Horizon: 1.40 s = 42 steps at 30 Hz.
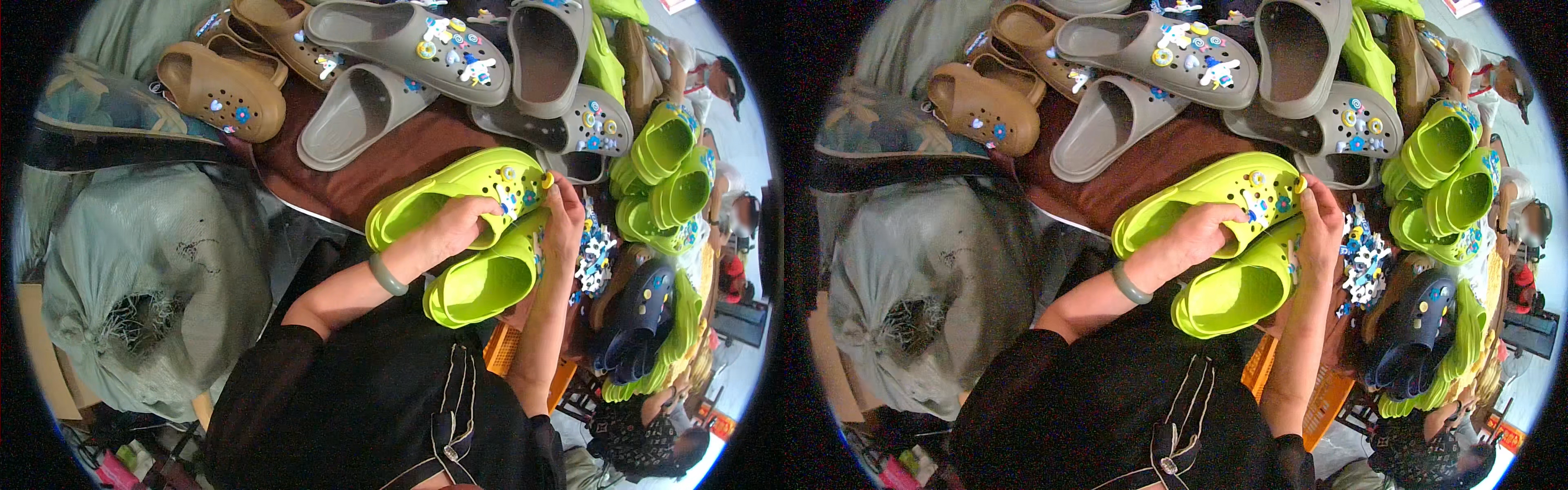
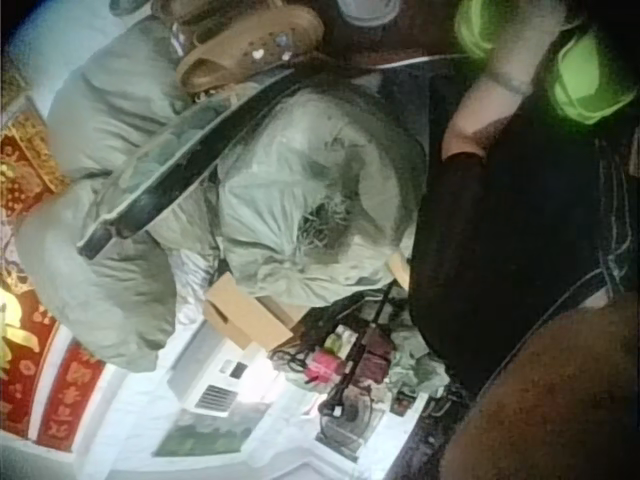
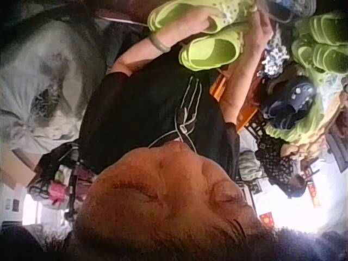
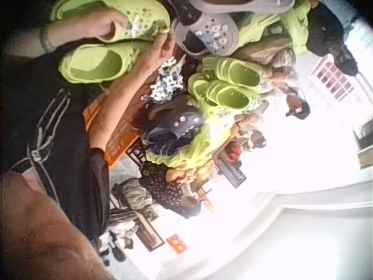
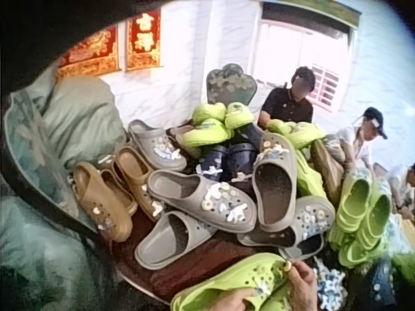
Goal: The person removes decorative charms from plastic packaging and inserts them into the holes of clog sandals by hand.
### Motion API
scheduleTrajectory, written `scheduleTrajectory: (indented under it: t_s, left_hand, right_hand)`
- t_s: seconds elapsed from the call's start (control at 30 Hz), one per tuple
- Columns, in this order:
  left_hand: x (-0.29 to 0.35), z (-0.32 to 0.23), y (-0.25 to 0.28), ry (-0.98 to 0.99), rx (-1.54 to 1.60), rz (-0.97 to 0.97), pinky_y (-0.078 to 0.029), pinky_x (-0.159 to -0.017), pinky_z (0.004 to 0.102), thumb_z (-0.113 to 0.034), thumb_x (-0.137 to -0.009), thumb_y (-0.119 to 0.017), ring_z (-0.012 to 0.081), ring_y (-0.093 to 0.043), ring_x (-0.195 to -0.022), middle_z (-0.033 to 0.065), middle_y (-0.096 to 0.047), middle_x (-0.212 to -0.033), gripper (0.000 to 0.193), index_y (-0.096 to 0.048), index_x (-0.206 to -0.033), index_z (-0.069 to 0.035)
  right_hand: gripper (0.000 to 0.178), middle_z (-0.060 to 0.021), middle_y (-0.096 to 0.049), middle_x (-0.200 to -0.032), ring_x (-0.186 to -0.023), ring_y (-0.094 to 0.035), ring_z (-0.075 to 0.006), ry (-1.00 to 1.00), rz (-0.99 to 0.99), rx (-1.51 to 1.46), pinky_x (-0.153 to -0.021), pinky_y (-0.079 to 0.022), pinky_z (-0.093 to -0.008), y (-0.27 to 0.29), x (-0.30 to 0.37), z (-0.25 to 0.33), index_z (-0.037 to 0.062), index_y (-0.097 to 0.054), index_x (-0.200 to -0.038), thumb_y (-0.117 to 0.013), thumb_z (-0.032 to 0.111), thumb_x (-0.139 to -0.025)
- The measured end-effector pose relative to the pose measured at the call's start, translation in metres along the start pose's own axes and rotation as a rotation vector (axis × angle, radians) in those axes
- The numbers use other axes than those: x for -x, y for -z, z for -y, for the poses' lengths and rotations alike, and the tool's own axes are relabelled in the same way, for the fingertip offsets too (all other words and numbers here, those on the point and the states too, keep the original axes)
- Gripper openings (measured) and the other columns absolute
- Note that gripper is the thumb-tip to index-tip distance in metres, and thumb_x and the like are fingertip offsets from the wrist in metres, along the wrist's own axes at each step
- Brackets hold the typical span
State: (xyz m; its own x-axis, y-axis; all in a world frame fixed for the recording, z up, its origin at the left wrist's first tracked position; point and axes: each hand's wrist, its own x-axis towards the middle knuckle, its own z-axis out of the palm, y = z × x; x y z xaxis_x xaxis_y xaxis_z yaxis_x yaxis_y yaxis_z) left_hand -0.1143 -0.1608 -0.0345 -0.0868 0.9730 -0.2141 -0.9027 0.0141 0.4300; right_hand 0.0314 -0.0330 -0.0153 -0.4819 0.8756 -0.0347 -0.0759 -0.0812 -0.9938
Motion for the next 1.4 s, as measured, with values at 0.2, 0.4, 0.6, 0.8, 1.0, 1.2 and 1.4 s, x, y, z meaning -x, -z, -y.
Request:
scheduleTrajectory:
  t_s: [0.2,0.4,0.6,0.8,1.0,1.2,1.4]
  left_hand:
    - [-0.002,0.001,0.0,0.019,0.162,-0.029,-0.049,-0.085,0.0332,0.004,-0.076,-0.056,0.0215,-0.06,-0.095,0.012,-0.062,-0.104,0.036,-0.055,-0.112,0.004]
    - [-0.002,0.004,0.001,-0.013,0.141,-0.03,-0.049,-0.081,0.0311,0.002,-0.075,-0.057,0.019,-0.06,-0.09,0.0094,-0.062,-0.098,0.03,-0.057,-0.105,0.003]
    - [0.001,-0.002,0.002,-0.001,-0.127,-0.061,-0.048,-0.079,0.0303,0.0,-0.076,-0.058,0.0179,-0.06,-0.087,0.0084,-0.061,-0.095,0.025,-0.059,-0.101,0.002]
    - [-0.002,0.007,0.005,-0.033,-0.08,-0.001,-0.048,-0.079,0.0311,-0.001,-0.077,-0.058,0.0177,-0.059,-0.086,0.0085,-0.062,-0.095,0.024,-0.058,-0.101,0.002]
    - [-0.004,0.004,0.009,0.002,-0.037,0.002,-0.047,-0.09,0.032,-0.001,-0.083,-0.054,0.018,-0.059,-0.097,0.0105,-0.063,-0.105,0.022,-0.06,-0.104,0.004]
    - [0.0,0.007,0.006,-0.006,-0.328,-0.089,-0.049,-0.079,0.0326,0.0,-0.077,-0.059,0.021,-0.061,-0.087,0.0114,-0.064,-0.095,0.02,-0.06,-0.097,0.003]
    - [0.01,-0.001,0.006,-0.253,-1.268,0.035,-0.049,-0.084,0.0339,0.004,-0.081,-0.056,0.023,-0.061,-0.095,0.014,-0.065,-0.104,0.019,-0.065,-0.095,-0.003]
  right_hand:
    - [0.022,-0.0058,-0.063,-0.107,-0.095,-0.058,-0.0134,0.077,0.064,0.347,-0.086,-0.047,-0.0275,-0.006,0.003,0.002,-0.0001,-0.061,-0.113,-0.057,0.009,-0.093]
    - [0.025,-0.0111,-0.06,-0.097,-0.09,-0.055,-0.0276,0.546,0.07,1.118,-0.083,-0.041,-0.0376,-0.025,0.005,0.012,0.0147,-0.069,-0.103,-0.066,0.007,-0.08]
    - [0.03,-0.0104,-0.062,-0.092,-0.086,-0.057,-0.0292,0.53,0.035,1.188,-0.079,-0.044,-0.0386,-0.029,0.012,0.012,0.015,-0.069,-0.106,-0.066,0.004,-0.079]
    - [0.024,-0.0138,-0.063,-0.101,-0.092,-0.06,-0.0336,0.464,0.034,1.147,-0.081,-0.048,-0.0392,-0.033,0.005,0.023,0.0066,-0.066,-0.101,-0.067,0.002,-0.078]
    - [0.023,-0.0133,-0.064,-0.105,-0.098,-0.061,-0.0325,0.504,0.184,1.132,-0.083,-0.049,-0.0375,-0.018,-0.005,0.028,0.0048,-0.065,-0.1,-0.066,0.0,-0.078]
    - [0.022,-0.0127,-0.063,-0.102,-0.093,-0.061,-0.0305,0.574,0.209,1.204,-0.078,-0.051,-0.0375,-0.022,-0.004,0.026,0.0031,-0.064,-0.097,-0.063,-0.001,-0.076]
    - [0.02,-0.0124,-0.06,-0.1,-0.089,-0.06,-0.0312,0.701,0.227,1.538,-0.077,-0.051,-0.0394,-0.03,0.001,0.027,0.003,-0.061,-0.093,-0.058,0.002,-0.074]
